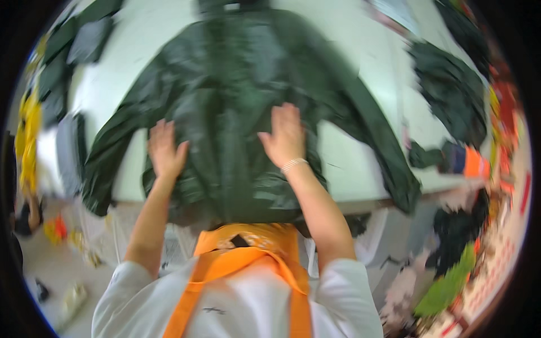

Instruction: The person folds a dark green jacket on a white table. They smooth the fabric, fold the sleeves inward, fold the sides, and then fold the jacket into a compact rectangle before placing it on a stack.

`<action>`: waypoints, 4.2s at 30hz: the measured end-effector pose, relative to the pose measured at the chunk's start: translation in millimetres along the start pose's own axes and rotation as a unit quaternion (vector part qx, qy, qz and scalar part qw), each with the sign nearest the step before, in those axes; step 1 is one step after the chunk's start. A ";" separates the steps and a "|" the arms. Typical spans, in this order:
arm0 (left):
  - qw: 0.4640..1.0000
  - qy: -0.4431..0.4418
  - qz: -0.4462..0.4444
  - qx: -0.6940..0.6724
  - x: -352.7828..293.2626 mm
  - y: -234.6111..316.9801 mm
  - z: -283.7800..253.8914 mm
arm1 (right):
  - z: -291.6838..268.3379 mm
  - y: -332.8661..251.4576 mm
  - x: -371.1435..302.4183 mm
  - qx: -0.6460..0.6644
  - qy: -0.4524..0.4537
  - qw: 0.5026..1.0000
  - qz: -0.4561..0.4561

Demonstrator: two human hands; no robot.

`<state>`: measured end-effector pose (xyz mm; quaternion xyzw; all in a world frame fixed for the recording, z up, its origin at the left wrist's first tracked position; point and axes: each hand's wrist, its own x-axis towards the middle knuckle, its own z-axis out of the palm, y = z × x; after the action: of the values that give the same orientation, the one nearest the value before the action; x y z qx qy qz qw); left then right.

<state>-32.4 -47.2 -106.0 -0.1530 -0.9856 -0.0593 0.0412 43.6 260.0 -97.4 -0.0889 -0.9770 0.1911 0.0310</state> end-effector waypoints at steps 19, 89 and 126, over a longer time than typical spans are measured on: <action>0.970 0.161 -0.125 -0.129 27.7 -9.1 -8.8 | -122.9 510.7 49.7 -0.206 0.209 0.940 0.177; 0.831 -0.215 0.508 -0.072 100.2 134.4 -58.7 | 74.0 -164.8 -48.5 0.708 -0.282 0.575 0.297; 0.929 -0.204 0.194 -0.241 123.9 -6.3 -101.7 | -2.1 -172.6 28.3 0.160 0.084 0.983 0.012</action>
<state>-145.6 -29.5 6.2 -0.3554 -0.8798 -0.2537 -0.1878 -12.0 108.8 -29.3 -0.1106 -0.9265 0.3374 0.1246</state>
